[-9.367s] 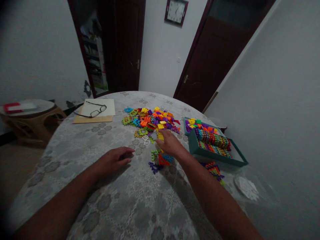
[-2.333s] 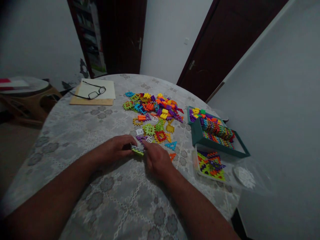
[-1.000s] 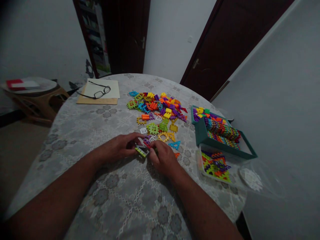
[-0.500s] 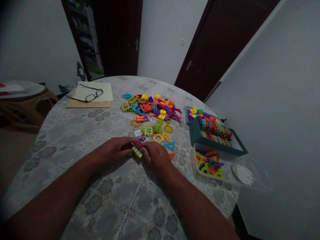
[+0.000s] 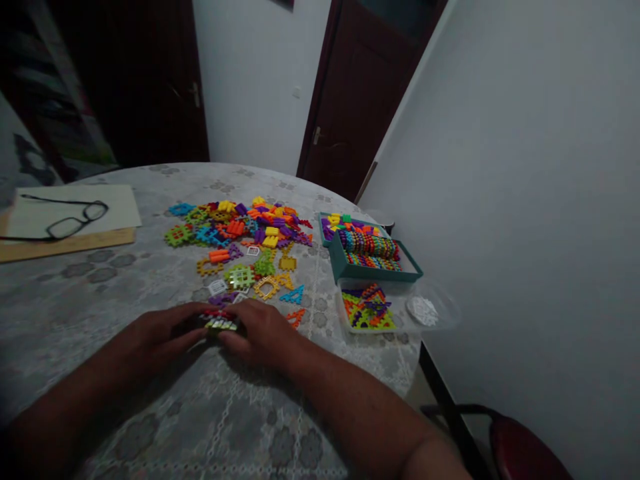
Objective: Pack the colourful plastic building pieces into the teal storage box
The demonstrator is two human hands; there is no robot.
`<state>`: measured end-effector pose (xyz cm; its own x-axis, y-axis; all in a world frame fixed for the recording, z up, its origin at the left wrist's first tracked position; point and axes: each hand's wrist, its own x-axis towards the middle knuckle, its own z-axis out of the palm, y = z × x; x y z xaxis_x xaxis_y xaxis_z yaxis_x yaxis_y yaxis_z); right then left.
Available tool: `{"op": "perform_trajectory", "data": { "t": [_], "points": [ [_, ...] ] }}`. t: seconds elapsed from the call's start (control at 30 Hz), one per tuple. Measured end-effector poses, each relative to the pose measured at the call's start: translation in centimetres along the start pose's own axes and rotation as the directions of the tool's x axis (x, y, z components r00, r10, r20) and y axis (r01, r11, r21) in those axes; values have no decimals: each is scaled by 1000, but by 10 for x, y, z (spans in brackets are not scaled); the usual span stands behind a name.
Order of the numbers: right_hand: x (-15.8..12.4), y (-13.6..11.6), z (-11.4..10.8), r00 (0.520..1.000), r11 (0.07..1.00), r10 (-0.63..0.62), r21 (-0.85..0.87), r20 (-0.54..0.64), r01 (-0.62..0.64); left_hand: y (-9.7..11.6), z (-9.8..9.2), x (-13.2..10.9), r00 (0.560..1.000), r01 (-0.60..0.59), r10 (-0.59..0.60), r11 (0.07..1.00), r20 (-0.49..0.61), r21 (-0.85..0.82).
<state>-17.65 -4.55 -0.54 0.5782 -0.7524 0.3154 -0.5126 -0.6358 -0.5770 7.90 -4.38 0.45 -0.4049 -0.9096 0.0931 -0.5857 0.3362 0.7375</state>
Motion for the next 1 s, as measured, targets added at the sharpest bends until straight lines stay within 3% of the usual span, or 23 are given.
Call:
{"op": "perform_trajectory", "data": {
  "t": [0.27, 0.5, 0.67, 0.83, 0.93, 1.0],
  "points": [
    [1, -3, 3, 1000, 997, 0, 75, 0, 0, 8, 3, 0, 999, -43, 45, 995, 15, -95],
    [-1, -5, 0, 1000, 997, -1, 82, 19, -1, 13, 2, -3, 999, -9, 13, 993, 29, -119],
    [-4, -13, -13, 995, 993, 95, 70, 15, -96, 6, 3, -1, 999, -17, 25, 987, 44, -160],
    [-12, -11, -59, 951, 946, 302, 145, -69, -290, -3, 4, 0, 997, 48, -38, 985, 69, -163],
    [-23, 8, -112, 894, 902, 411, 218, -176, -372, -8, 2, 1, 997, 77, -71, 987, 43, -141],
    [-34, 31, -157, 832, 873, 485, 208, -269, -441, -8, 0, 2, 996, 84, -80, 988, 36, -131]
  ]
}}
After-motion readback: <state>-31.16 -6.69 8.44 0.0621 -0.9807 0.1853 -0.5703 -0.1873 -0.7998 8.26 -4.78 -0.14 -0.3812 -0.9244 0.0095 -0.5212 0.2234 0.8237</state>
